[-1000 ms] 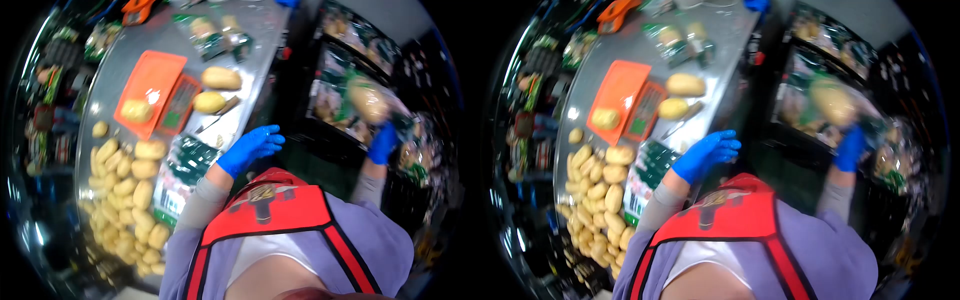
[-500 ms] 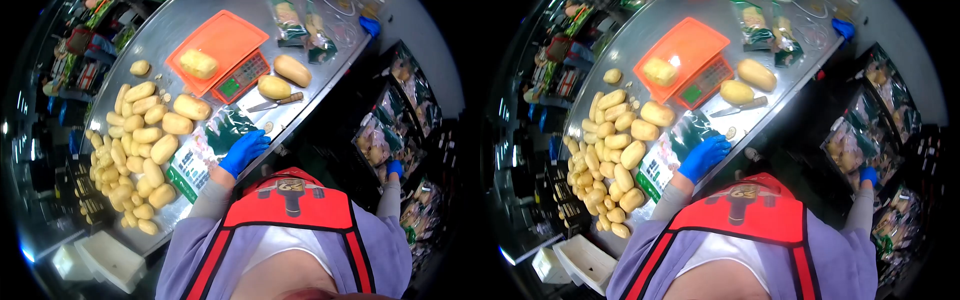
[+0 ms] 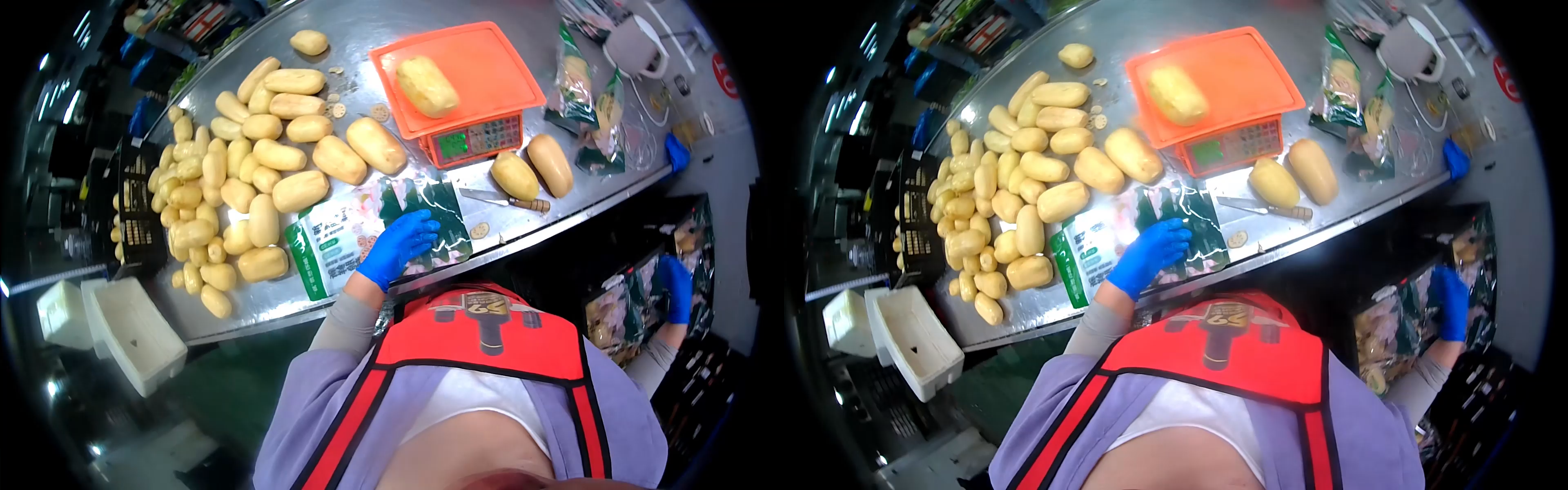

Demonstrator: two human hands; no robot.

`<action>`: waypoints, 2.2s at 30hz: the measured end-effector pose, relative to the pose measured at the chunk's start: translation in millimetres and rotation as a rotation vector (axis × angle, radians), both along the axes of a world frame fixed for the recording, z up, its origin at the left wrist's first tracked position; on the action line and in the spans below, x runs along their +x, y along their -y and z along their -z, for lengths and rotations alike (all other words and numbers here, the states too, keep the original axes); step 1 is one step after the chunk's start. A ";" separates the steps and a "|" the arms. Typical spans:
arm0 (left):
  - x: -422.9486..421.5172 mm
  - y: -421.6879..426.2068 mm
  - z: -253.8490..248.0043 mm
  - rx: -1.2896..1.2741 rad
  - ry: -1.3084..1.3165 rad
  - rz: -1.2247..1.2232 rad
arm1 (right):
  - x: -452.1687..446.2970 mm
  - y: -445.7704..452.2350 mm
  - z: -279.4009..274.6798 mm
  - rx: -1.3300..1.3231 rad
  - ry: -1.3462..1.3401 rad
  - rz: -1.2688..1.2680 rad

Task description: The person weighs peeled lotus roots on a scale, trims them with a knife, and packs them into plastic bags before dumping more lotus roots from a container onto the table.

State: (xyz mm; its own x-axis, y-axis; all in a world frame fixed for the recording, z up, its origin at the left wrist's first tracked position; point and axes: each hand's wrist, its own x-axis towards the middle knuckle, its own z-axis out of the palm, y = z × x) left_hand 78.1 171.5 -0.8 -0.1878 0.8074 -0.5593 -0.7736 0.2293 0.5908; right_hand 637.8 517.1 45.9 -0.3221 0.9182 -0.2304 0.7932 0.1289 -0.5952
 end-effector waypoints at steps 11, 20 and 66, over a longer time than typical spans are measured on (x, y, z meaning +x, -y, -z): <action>7.8 50.0 -18.3 -0.078 -0.274 -0.398 | -452.4 127.9 -48.3 0.201 -0.317 -1.344; 23.1 136.0 -4.4 -0.463 -0.256 -0.858 | -543.4 97.0 -22.7 0.443 -0.781 -0.851; 14.5 85.9 -29.3 0.281 0.036 -1.082 | -555.3 192.7 9.6 0.373 -0.471 -1.300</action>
